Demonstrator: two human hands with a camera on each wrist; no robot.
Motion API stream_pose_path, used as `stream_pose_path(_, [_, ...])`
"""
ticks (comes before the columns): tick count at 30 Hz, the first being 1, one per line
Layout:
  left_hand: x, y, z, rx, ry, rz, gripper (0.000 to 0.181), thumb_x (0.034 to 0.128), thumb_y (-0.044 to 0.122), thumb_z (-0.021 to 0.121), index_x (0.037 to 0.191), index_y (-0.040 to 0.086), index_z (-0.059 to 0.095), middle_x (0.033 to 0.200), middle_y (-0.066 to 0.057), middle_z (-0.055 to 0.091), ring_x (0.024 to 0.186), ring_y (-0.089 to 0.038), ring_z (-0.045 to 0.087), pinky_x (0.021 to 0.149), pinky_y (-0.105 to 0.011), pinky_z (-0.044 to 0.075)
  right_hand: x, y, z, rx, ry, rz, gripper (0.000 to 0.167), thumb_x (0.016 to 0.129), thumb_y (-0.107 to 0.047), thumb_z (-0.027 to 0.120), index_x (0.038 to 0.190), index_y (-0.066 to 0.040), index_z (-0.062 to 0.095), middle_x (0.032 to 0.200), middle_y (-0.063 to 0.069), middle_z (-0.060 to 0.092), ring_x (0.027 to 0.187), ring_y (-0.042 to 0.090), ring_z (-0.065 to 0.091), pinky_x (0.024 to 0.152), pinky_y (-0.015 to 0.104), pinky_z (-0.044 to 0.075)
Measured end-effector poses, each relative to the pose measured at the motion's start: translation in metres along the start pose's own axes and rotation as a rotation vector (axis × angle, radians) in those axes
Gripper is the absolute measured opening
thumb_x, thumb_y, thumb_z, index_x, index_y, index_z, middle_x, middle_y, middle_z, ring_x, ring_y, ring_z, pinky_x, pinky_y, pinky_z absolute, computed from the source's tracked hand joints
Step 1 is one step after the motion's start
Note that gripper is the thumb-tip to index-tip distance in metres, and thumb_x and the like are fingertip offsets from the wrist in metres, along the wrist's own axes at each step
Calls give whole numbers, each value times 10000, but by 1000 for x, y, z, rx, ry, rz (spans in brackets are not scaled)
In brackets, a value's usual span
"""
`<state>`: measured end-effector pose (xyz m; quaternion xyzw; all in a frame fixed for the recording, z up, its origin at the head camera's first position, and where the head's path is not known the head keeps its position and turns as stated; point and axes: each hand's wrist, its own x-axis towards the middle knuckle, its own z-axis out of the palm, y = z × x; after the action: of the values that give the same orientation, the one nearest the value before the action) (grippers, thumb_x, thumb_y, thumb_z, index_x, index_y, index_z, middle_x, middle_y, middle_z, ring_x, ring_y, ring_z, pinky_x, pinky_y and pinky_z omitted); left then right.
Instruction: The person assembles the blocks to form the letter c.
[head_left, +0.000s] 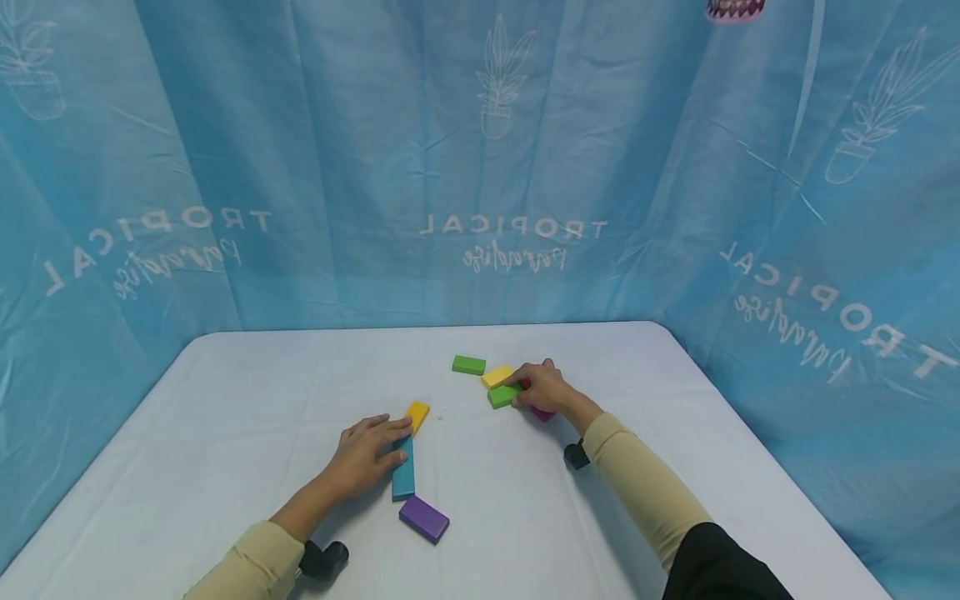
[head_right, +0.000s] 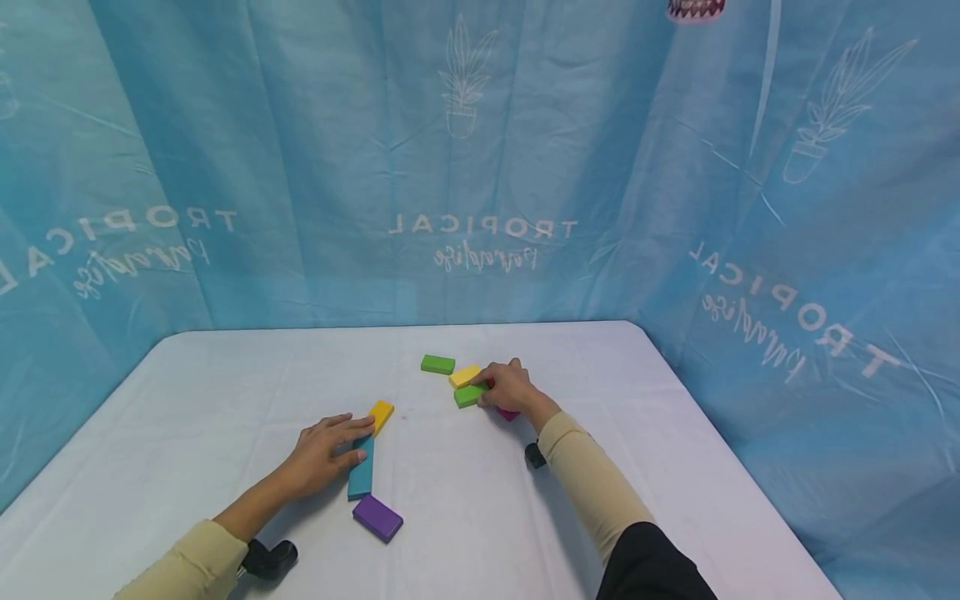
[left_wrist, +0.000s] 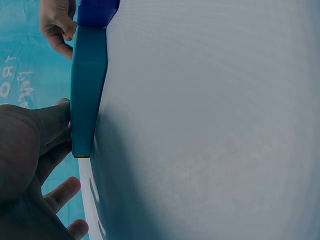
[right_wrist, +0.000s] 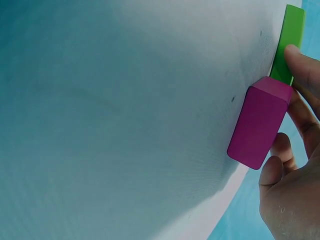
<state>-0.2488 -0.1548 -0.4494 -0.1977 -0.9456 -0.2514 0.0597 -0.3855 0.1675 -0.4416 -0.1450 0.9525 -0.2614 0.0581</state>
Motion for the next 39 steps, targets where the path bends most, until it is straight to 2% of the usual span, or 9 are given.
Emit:
stream_pose_path(19, [0,-1,1,8,5,1,418,882,151,702,1279,52,621,1370,-69,544,1317,-373,378,1027,-631,231,0,0,0,-2,5,-9,335,794,-182,790,1122,-227,735,1146,-18,620,1022,234,400,872,438,381])
stream_pose_path(32, [1,1,-1,2,4,-2,425,881,145,703,1285,47,614,1372,-76,541,1316,-381,376,1024,-634,231,-1,-14,-5,12,17,-66,321,815,-157,759,1132,-197,726,1169,-22,629,990,218,395,815,388,373])
stream_pose_path(39, [0,1,0,7,4,0,424,880,146,703,1284,47,616,1369,-81,543,1315,-381,379,1024,-638,231,-1,-21,-1,60,44,-139,312,799,-130,772,1104,-177,731,1124,-39,649,937,211,382,763,348,354])
